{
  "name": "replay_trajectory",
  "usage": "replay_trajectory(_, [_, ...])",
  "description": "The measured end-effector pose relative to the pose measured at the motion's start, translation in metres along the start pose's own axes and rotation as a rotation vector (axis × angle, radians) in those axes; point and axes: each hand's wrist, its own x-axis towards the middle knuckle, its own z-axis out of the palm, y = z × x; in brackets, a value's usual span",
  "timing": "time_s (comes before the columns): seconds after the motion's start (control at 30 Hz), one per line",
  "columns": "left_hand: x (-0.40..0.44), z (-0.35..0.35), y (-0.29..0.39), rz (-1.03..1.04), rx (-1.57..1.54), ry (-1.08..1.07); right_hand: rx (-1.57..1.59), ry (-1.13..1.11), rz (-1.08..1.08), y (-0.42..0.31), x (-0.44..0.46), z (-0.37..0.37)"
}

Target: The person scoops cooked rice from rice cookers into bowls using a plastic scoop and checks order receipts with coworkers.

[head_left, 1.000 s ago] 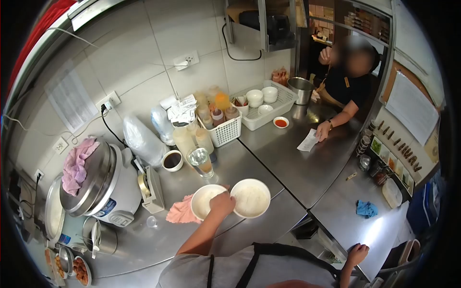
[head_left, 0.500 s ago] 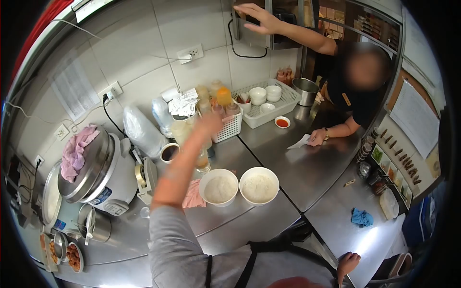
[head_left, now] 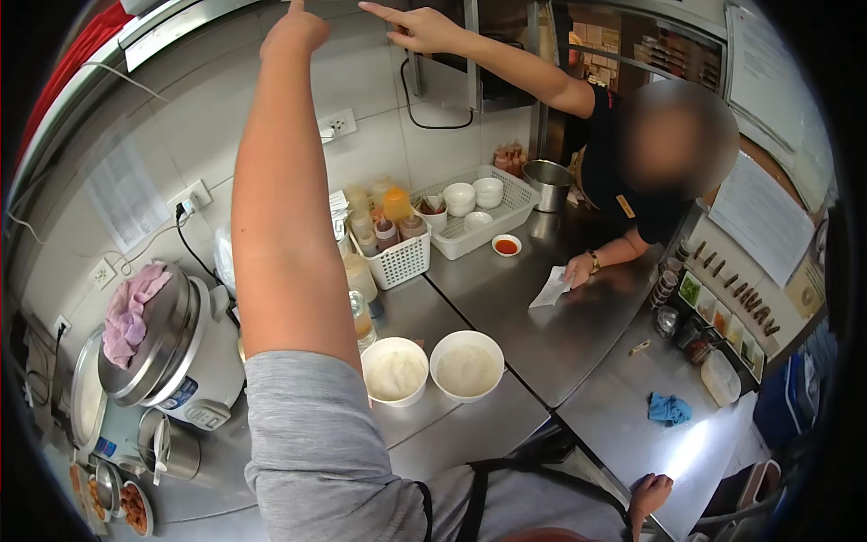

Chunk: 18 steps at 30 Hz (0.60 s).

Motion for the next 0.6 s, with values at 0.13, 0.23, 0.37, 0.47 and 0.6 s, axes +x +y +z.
replay_trajectory(0.13, [0.006,0.004,-0.006,0.039,0.0,0.038,-0.001,-0.005,-0.007,0.003,-0.001,0.002])
replay_trajectory(0.23, [0.041,0.017,-0.022,0.151,0.231,-0.11,-0.014,0.005,-0.012,0.003,-0.001,0.003])
replay_trajectory(0.37, [0.068,0.032,-0.039,0.221,0.28,-0.131,-0.007,-0.011,0.0,-0.002,0.0,-0.001])
replay_trajectory(0.47, [0.021,0.01,-0.014,0.133,0.154,-0.074,-0.002,-0.016,0.0,-0.002,-0.001,-0.003])
replay_trajectory(0.6, [0.001,0.004,-0.006,0.071,0.005,0.017,-0.009,-0.006,0.006,0.002,-0.001,0.002])
